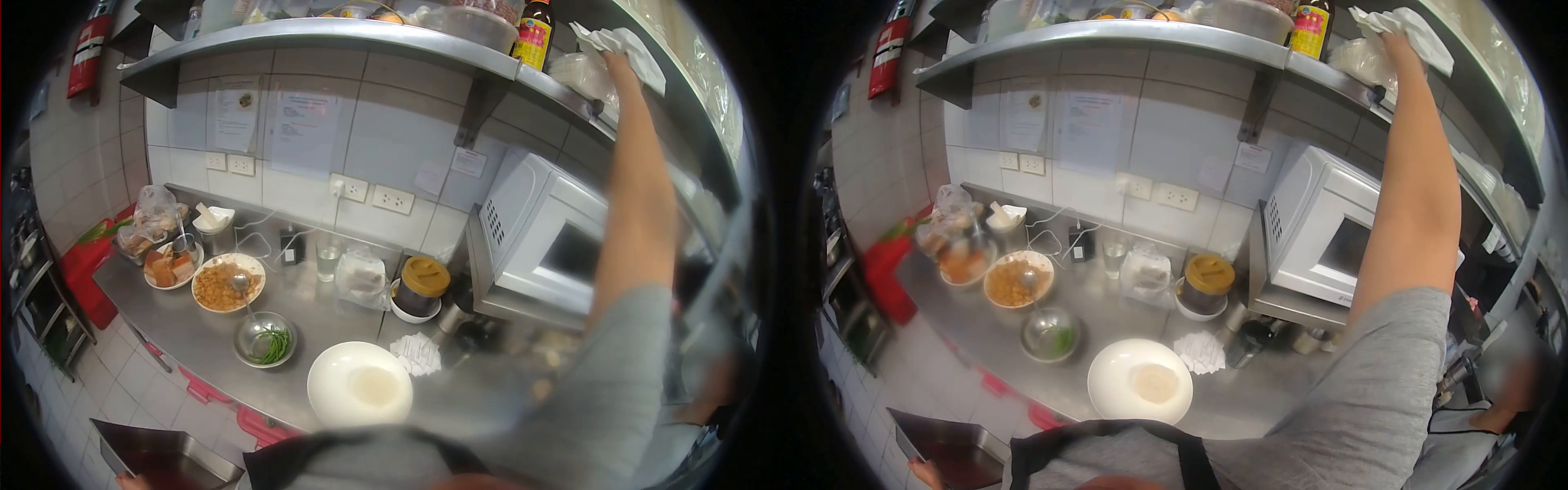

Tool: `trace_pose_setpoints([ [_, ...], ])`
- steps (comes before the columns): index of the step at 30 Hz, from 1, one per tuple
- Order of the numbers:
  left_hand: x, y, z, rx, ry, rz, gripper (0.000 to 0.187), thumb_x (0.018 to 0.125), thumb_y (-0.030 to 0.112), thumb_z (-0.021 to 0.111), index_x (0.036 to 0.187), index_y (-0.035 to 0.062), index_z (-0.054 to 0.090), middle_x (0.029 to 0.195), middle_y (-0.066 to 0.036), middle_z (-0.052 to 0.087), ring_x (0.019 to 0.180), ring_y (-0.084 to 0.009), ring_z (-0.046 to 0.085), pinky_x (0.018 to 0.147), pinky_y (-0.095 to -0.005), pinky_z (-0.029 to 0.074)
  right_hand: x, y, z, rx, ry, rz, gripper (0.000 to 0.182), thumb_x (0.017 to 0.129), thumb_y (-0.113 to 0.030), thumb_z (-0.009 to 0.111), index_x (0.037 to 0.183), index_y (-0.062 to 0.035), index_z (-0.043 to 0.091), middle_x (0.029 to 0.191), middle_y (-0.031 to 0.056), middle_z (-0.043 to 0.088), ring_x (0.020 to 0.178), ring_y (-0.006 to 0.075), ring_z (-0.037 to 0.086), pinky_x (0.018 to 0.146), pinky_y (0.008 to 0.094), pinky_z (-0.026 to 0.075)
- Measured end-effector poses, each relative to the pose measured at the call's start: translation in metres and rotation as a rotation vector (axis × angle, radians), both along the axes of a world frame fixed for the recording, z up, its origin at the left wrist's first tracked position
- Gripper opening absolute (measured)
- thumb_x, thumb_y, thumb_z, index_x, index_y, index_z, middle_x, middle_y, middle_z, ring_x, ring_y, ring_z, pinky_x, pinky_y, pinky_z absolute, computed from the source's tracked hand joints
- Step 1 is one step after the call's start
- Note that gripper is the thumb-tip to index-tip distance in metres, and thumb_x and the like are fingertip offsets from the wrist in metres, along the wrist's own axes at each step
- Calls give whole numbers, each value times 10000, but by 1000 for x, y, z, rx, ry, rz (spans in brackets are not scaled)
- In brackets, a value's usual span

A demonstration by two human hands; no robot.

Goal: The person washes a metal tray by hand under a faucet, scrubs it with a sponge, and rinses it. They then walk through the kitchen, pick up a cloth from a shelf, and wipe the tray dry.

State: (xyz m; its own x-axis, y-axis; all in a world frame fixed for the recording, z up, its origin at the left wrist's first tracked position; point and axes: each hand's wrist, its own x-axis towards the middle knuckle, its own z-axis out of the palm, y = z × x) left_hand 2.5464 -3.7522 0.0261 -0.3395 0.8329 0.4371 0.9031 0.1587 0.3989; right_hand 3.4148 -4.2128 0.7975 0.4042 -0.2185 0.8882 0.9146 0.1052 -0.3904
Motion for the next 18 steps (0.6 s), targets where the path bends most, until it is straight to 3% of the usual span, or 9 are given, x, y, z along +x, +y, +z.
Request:
trace_pose_setpoints([
  [1, 0, 2, -1, 6, -40, -11, 173, 648, 22, 511, 810, -37, 504, 870, -197, 513, 821, -358, 515, 762, -398, 408, -7, 2, 5, -87, 72, -61, 480, 794, -338, 579, 1169, -56, 478, 1204, 203, 449, 1130, 352, 439, 791, 455, 476],
  [3, 6, 4, -8, 169, -78, -21, 137, 584, -32, 483, 719, -52, 466, 814, -168, 463, 752, -350, 466, 742, -388, 387, -26, 5, 15, -261, 216, -182, 446, 793, -268, 637, 1152, -54, 482, 1199, 209, 444, 1137, 350, 427, 740, 424, 509],
  [4, 7, 4, -10, 250, -97, -26, 123, 552, -59, 469, 673, -59, 447, 786, -153, 438, 718, -347, 442, 732, -383, 377, -58, 16, 5, -15, 363, 308, 538, 818, -314, 604, 1226, -44, 381, 1251, 213, 375, 1099, 412, 425, 878, 510, 431],
  [5, 7, 4, -10, 224, -78, -23, 121, 559, -56, 467, 678, -58, 446, 786, -154, 440, 719, -346, 443, 728, -380, 377, -69, 15, -2, 74, 312, 682, 560, 870, -362, 500, 1274, -37, 288, 1299, 198, 309, 1108, 460, 381, 972, 575, 312],
  [7, 5, 5, -10, 173, -40, -13, 117, 572, -49, 463, 687, -56, 443, 786, -158, 444, 722, -346, 445, 720, -373, 378, -43, 3, -7, 208, 68, 821, 493, 911, -277, 417, 1307, -43, 238, 1335, 237, 251, 1142, 470, 363, 985, 562, 298],
  [10, 8, 9, -15, 295, -92, -56, 116, 573, -56, 453, 688, -59, 437, 778, -152, 435, 710, -335, 435, 711, -362, 375, -23, 7, -14, 61, -48, 618, 479, 918, -279, 391, 1319, -68, 235, 1359, 214, 242, 1218, 436, 300, 1007, 536, 274],
  [13, 12, 1, -1, 96, -83, -33, 109, 598, -44, 461, 705, -66, 468, 790, -159, 452, 730, -333, 453, 726, -366, 382, -44, 15, -24, 361, 50, 993, 429, 882, -295, 442, 1225, -44, 382, 1233, 170, 425, 1163, 386, 378, 961, 545, 328],
  [16, 18, -7, 1, 115, -95, -26, 130, 623, -14, 485, 737, -70, 510, 805, -171, 470, 756, -342, 472, 735, -379, 386, -37, 7, -12, -394, 304, -237, 392, 850, -306, 476, 1173, -84, 465, 1070, 149, 550, 993, 335, 537, 815, 464, 449],
  [18, 12, -13, 6, 139, -148, -50, 155, 634, 10, 506, 761, -75, 530, 808, -178, 483, 776, -345, 482, 744, -390, 387, -12, -20, 23, -229, 127, -214, 372, 837, -324, 475, 1120, -84, 506, 988, 144, 590, 852, 306, 593, 705, 410, 479],
])
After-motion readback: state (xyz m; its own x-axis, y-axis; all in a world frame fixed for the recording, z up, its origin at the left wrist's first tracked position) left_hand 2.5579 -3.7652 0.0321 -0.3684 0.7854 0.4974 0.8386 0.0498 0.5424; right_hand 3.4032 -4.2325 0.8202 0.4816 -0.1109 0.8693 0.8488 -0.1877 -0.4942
